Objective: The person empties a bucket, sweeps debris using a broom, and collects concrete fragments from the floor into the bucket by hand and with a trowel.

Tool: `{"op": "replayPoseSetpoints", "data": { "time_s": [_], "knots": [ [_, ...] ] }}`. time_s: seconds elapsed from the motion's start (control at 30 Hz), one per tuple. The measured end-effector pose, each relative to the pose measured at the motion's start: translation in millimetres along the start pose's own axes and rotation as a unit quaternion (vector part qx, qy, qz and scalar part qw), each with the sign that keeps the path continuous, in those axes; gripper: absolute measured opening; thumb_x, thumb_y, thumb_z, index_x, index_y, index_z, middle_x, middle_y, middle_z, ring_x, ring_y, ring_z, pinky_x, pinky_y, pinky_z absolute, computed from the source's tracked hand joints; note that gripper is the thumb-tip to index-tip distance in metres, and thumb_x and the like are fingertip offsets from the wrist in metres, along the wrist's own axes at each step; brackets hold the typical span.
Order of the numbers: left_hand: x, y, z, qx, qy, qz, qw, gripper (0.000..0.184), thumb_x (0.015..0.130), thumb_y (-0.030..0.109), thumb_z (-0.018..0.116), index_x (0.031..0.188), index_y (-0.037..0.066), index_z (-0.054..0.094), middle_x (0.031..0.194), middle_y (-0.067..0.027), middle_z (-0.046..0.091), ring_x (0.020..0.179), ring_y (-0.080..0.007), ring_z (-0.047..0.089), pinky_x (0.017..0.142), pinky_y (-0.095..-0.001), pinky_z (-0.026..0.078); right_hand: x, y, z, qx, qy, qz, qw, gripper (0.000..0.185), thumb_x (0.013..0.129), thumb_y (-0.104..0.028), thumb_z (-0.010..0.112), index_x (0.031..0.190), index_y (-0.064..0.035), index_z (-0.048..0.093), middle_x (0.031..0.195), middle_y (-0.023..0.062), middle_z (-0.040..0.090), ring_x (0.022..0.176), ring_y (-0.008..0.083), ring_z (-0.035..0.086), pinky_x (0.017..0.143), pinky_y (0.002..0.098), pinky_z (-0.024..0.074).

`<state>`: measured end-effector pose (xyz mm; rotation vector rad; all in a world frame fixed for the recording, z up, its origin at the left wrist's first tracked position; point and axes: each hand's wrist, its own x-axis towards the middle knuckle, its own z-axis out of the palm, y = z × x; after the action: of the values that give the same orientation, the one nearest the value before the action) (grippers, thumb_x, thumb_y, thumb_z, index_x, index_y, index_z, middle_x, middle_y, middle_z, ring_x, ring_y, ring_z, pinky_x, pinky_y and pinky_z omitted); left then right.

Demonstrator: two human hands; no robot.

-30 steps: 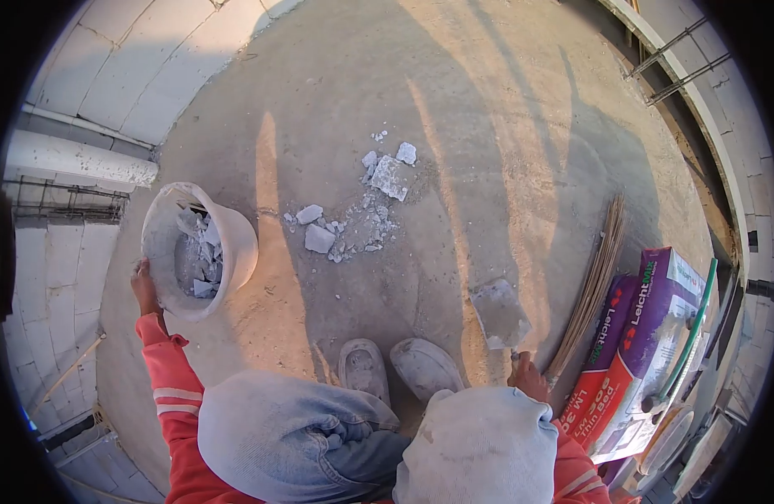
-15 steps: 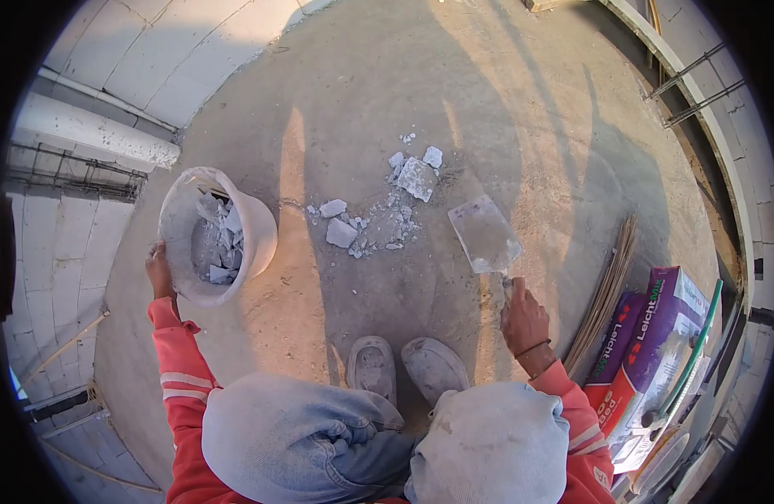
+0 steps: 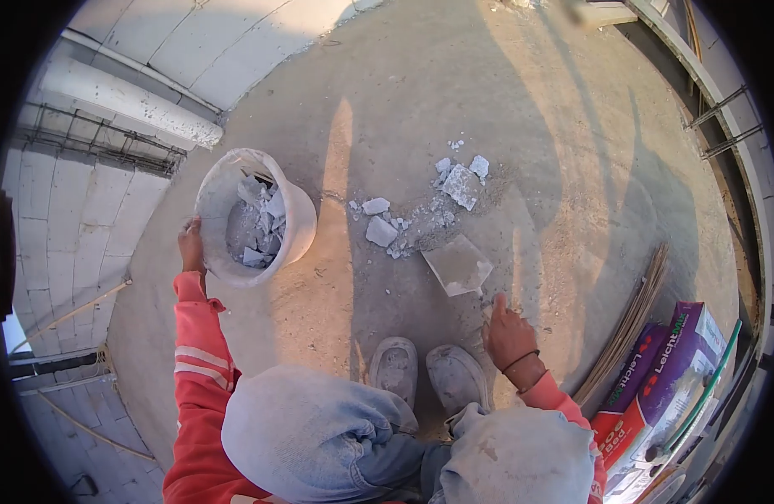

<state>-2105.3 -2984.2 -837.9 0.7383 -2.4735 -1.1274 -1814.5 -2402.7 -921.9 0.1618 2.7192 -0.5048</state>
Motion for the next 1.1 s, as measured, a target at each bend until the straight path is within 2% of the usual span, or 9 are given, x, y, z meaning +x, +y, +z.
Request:
{"op": "replayPoseSetpoints", "data": {
  "time_s": [0.1, 0.27, 0.37, 0.43, 0.57, 0.67, 0.8, 0.9, 1.1],
  "knots": [
    [-5.0, 2.6, 0.9, 0.032, 0.020, -0.015, 0.999, 0.053, 0.091, 0.038, 0.066, 0.120, -0.006, 0.059, 0.114, -0.0204, 0.065, 0.106, -0.0285, 0.060, 0.092, -0.0348, 0.045, 2.9, -3.7, -88.3, -0.006, -0.071, -0.035, 0.997, 0.052, 0.084, -0.020, 0.064, 0.127, -0.0023, 0.040, 0.089, 0.0219, 0.065, 0.082, 0.0418, 0.064, 0.075, 0.0498, 0.0514],
    [-6.5, 3.6, 6.5, 0.024, 0.052, 0.019, 0.998, 0.051, 0.089, 0.034, 0.069, 0.118, -0.007, 0.060, 0.108, -0.0219, 0.065, 0.100, -0.0290, 0.061, 0.089, -0.0359, 0.046, 70.7, -34.5, -159.4, -0.064, -0.014, -0.153, 0.986, 0.054, 0.082, -0.017, 0.064, 0.128, -0.0016, 0.039, 0.089, 0.0232, 0.064, 0.086, 0.0402, 0.064, 0.076, 0.0492, 0.0512],
    [-24.5, 15.3, 4.8, -0.036, 0.054, -0.032, 0.997, 0.048, 0.089, 0.031, 0.070, 0.117, -0.007, 0.060, 0.107, -0.0209, 0.065, 0.097, -0.0269, 0.061, 0.086, -0.0357, 0.047, 153.8, -97.0, -158.0, -0.096, 0.051, -0.276, 0.955, 0.055, 0.083, -0.013, 0.061, 0.132, 0.0007, 0.038, 0.087, 0.0221, 0.065, 0.085, 0.0392, 0.065, 0.074, 0.0484, 0.0528],
    [-30.7, 1.1, -1.1, -0.077, 0.057, -0.050, 0.994, 0.046, 0.090, 0.030, 0.068, 0.117, -0.007, 0.060, 0.105, -0.0194, 0.065, 0.095, -0.0251, 0.060, 0.084, -0.0354, 0.047, 209.8, -151.7, -147.9, -0.113, 0.077, -0.316, 0.939, 0.045, 0.089, -0.012, 0.055, 0.131, -0.0029, 0.044, 0.091, 0.0217, 0.067, 0.089, 0.0392, 0.066, 0.074, 0.0496, 0.0532],
    [-70.0, -35.8, -18.5, -0.121, 0.114, -0.079, 0.983, 0.040, 0.095, 0.025, 0.061, 0.122, -0.005, 0.056, 0.107, -0.0160, 0.064, 0.092, -0.0221, 0.061, 0.078, -0.0347, 0.049, 265.7, -256.9, -131.0, -0.131, 0.103, -0.351, 0.922, 0.030, 0.091, -0.012, 0.053, 0.120, -0.0083, 0.060, 0.105, 0.0162, 0.068, 0.097, 0.0349, 0.067, 0.079, 0.0446, 0.0552],
    [-101.5, -43.0, -29.5, -0.130, 0.160, -0.142, 0.968, 0.039, 0.096, 0.024, 0.060, 0.121, -0.006, 0.055, 0.106, -0.0156, 0.064, 0.092, -0.0220, 0.060, 0.078, -0.0351, 0.049, 290.3, -302.9, -109.5, -0.206, 0.060, -0.382, 0.899, 0.024, 0.091, -0.014, 0.054, 0.112, -0.0084, 0.065, 0.106, 0.0170, 0.068, 0.099, 0.0337, 0.067, 0.081, 0.0432, 0.0553],
    [-106.8, -66.7, -33.5, -0.165, 0.197, -0.165, 0.952, 0.040, 0.096, 0.025, 0.059, 0.121, -0.006, 0.054, 0.104, -0.0150, 0.063, 0.090, -0.0222, 0.060, 0.079, -0.0354, 0.049, 280.1, -283.6, -105.9, -0.208, 0.038, -0.394, 0.894, 0.020, 0.091, -0.016, 0.055, 0.104, -0.0068, 0.067, 0.105, 0.0179, 0.068, 0.099, 0.0337, 0.067, 0.081, 0.0434, 0.0555],
    [-104.9, -43.7, -33.1, -0.182, 0.151, -0.142, 0.961, 0.040, 0.097, 0.025, 0.058, 0.122, -0.006, 0.054, 0.105, -0.0155, 0.063, 0.090, -0.0229, 0.060, 0.080, -0.0351, 0.048, 234.2, -225.5, -143.1, -0.236, 0.005, -0.424, 0.874, 0.016, 0.089, -0.014, 0.055, 0.097, -0.0056, 0.067, 0.100, 0.0180, 0.068, 0.093, 0.0340, 0.068, 0.076, 0.0437, 0.0551],
    [-56.4, -15.6, -13.3, -0.072, 0.085, -0.011, 0.994, 0.041, 0.099, 0.027, 0.055, 0.123, -0.006, 0.053, 0.109, -0.0173, 0.063, 0.096, -0.0233, 0.060, 0.085, -0.0341, 0.047, 129.6, -109.9, -182.1, -0.256, -0.090, -0.327, 0.905, 0.014, 0.087, -0.012, 0.056, 0.097, -0.0064, 0.065, 0.088, 0.0194, 0.067, 0.086, 0.0355, 0.067, 0.072, 0.0443, 0.0536]
  ]
}}
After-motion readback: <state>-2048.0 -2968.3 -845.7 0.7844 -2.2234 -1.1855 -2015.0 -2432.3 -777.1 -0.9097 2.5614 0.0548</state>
